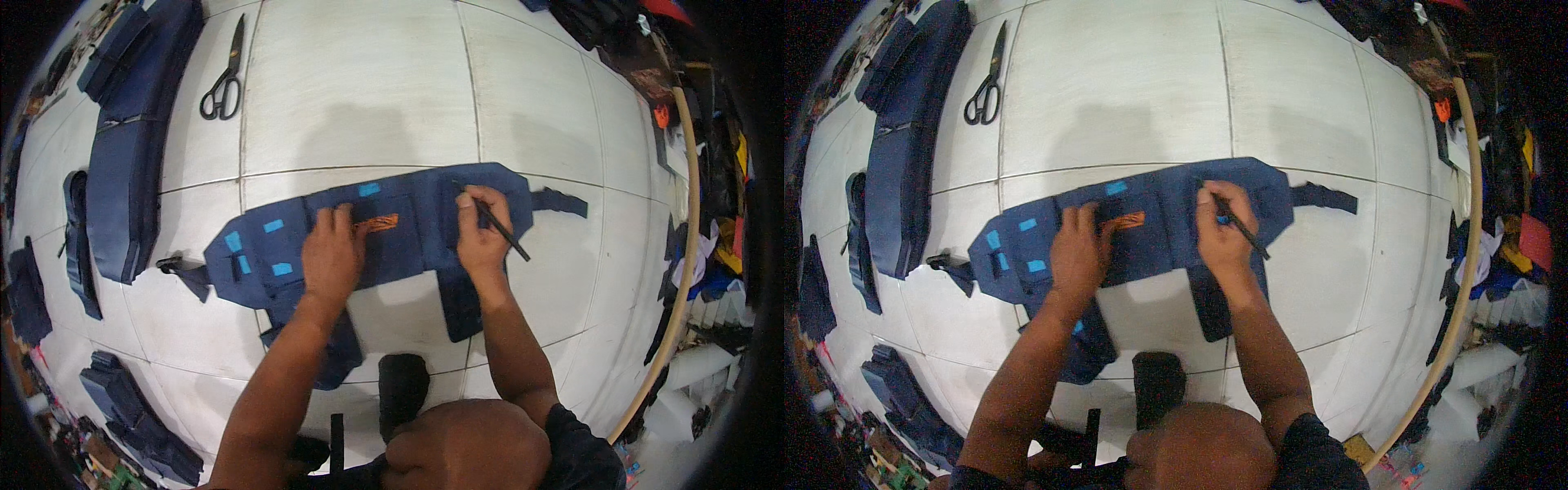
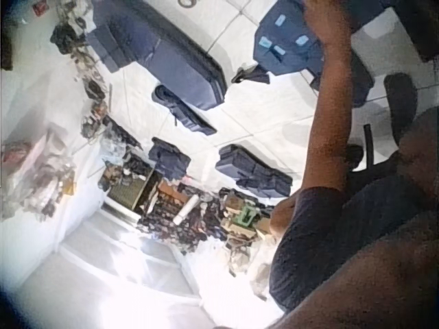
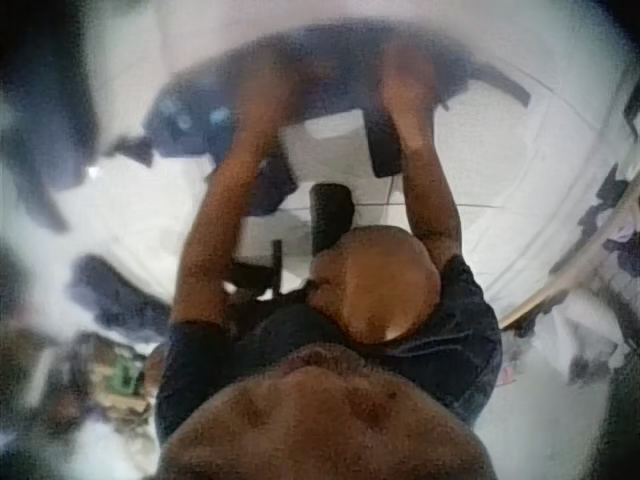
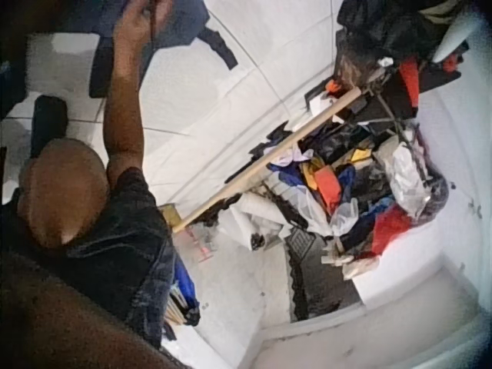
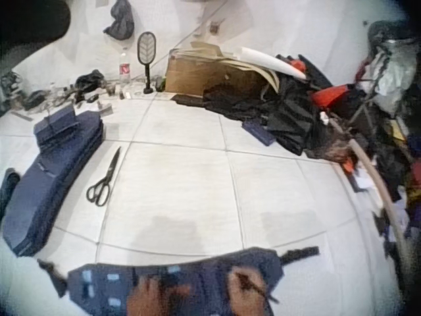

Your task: The person marks a blue fabric component with a pen, then rolls up a blue fabric panel and marks it as well.

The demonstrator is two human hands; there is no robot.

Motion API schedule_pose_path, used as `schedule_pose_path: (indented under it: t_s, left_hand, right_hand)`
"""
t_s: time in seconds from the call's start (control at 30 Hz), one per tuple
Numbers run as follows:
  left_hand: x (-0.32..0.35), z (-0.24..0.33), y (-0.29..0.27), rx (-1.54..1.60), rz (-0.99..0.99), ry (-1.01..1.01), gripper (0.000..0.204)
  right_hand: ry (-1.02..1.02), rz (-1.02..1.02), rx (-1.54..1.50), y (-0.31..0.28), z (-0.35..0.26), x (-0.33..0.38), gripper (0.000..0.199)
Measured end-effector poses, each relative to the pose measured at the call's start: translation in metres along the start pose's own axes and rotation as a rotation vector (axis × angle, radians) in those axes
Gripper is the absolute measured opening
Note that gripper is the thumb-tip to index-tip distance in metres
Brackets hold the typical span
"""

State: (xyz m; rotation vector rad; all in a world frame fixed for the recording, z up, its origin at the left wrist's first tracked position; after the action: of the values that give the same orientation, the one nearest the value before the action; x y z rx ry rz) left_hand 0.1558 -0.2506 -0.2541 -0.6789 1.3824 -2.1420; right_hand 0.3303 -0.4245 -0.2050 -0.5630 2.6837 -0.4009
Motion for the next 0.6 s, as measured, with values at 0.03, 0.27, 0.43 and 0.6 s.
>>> schedule_pose_path:
  t_s: [0.03,0.27,0.43,0.6]
  left_hand:
    - [-0.004,-0.005,-0.004,0.007,0.002,0.005,0.041]
    - [-0.011,-0.010,-0.032,-0.117,0.201,0.028,0.032]
    - [0.001,0.065,-0.020,-0.111,0.123,0.250,0.031]
    - [-0.004,0.115,0.021,0.110,-0.085,0.207,0.037]
  right_hand:
    - [0.036,-0.028,-0.013,-0.017,0.010,-0.003,0.014]
    - [0.114,-0.095,0.052,-0.044,0.041,0.040,0.015]
    - [-0.033,-0.091,0.003,-0.029,0.012,0.016,0.013]
    - [0.110,-0.158,-0.056,-0.018,0.038,0.008,0.012]
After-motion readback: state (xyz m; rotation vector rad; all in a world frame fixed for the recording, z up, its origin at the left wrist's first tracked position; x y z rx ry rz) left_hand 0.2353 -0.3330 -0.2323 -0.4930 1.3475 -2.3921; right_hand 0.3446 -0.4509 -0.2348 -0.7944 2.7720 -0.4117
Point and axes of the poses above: each hand's wrist, its own x-axis away from the middle knuckle, its own y-axis out of the palm, z = x × y, the point moved 9 cm from there along -x, towards the middle knuckle, and after that the axes turned 8 degrees about -x, right-handed, at the moved point
